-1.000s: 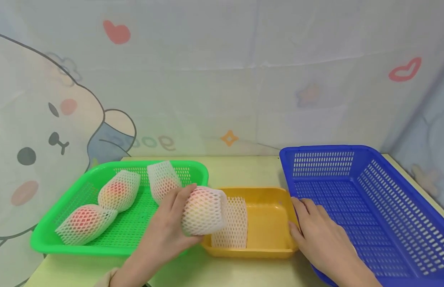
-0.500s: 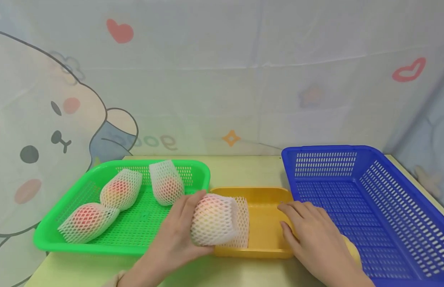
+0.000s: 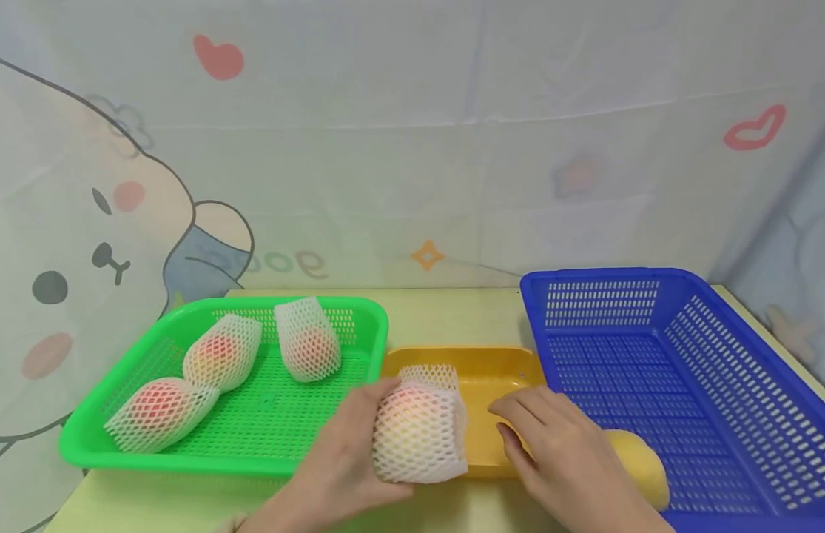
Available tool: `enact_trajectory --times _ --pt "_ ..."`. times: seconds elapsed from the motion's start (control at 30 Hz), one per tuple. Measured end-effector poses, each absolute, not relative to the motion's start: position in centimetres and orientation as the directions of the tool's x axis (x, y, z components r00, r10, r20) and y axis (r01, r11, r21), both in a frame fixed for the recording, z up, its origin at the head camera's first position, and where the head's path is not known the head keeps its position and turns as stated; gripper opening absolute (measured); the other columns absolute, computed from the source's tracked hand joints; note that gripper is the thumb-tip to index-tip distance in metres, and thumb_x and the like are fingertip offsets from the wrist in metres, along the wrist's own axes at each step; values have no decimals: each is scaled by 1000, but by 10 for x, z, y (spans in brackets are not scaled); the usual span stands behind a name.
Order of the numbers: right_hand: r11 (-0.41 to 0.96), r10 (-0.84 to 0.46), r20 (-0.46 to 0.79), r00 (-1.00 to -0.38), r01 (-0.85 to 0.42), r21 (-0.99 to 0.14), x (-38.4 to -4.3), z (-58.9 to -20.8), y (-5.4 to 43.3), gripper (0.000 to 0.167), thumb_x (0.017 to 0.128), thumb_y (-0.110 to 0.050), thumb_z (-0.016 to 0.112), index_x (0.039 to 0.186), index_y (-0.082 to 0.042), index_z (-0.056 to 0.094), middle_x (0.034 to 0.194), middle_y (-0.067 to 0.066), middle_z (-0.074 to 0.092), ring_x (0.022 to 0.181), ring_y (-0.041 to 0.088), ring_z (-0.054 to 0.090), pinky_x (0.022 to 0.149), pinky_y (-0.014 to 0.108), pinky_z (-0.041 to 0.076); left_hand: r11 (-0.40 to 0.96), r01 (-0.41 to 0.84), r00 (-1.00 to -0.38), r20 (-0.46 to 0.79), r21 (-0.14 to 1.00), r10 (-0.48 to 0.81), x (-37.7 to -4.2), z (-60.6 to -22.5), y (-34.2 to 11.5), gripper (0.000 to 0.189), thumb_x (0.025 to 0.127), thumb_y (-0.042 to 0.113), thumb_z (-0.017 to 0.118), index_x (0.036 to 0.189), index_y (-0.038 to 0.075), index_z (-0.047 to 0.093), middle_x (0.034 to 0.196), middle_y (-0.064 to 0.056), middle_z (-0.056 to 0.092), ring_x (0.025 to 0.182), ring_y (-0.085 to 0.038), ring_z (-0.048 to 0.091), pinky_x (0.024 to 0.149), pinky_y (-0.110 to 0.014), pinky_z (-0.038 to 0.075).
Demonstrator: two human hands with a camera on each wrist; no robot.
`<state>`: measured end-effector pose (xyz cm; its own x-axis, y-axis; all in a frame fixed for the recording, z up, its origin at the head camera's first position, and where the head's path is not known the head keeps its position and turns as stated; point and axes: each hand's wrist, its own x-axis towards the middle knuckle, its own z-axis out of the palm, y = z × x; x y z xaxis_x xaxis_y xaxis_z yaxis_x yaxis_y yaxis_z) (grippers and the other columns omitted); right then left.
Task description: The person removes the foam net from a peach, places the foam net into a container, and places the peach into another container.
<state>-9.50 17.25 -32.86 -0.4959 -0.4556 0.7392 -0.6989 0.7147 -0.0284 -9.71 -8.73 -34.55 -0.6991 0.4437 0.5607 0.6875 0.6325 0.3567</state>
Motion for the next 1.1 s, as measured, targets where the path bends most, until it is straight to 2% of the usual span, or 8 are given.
enact_trajectory --times 0.1,0.27,0.37,0.6,0.73,1.1 --pt "655 -477 768 -427 -755 -13 -94 -329 169 41 103 -37 35 96 -14 69 92 -7 65 84 10 57 81 16 45 624 686 -706 548 374 449 -95 -347 -85 104 50 29 91 137 5 38 116 -5 54 101 -10 52 86 -26 52" --pt "594 -504 783 -365 -804 7 -95 -332 167 41 103 -37 37 97 -13 70 94 -6 67 86 10 59 88 11 44 618 681 -719 520 393 461 -93 -349 -83 103 50 30 91 136 5 39 119 -6 55 103 -11 53 89 -26 52" --pt "564 -508 780 -366 -826 -20 -94 -333 166 38 102 -37 39 98 -14 70 94 -7 67 87 9 58 90 9 43 617 671 -734 490 411 471 -92 -349 -81 103 52 31 90 137 5 38 120 -6 56 104 -12 54 90 -27 52" --pt "515 -509 756 -411 -849 -115 -88 -331 164 32 99 -39 45 102 -16 67 97 -9 64 88 2 55 79 5 45 611 667 -741 470 426 481 -90 -350 -79 100 53 30 89 136 6 40 120 -5 56 103 -11 54 90 -26 52" --pt "466 -507 764 -399 -872 -146 -88 -332 163 31 98 -37 48 104 -13 67 97 -4 65 89 5 56 82 5 46 617 657 -751 444 432 489 -87 -350 -77 98 53 31 89 135 8 41 123 -3 56 106 -11 55 92 -27 51" --pt "448 -534 721 -440 -871 -201 -84 -333 163 44 95 -42 52 121 -8 61 114 -1 64 106 4 56 95 5 42 589 659 -752 420 468 508 -87 -349 -76 93 56 30 87 135 11 42 123 2 56 109 -9 54 94 -27 49"
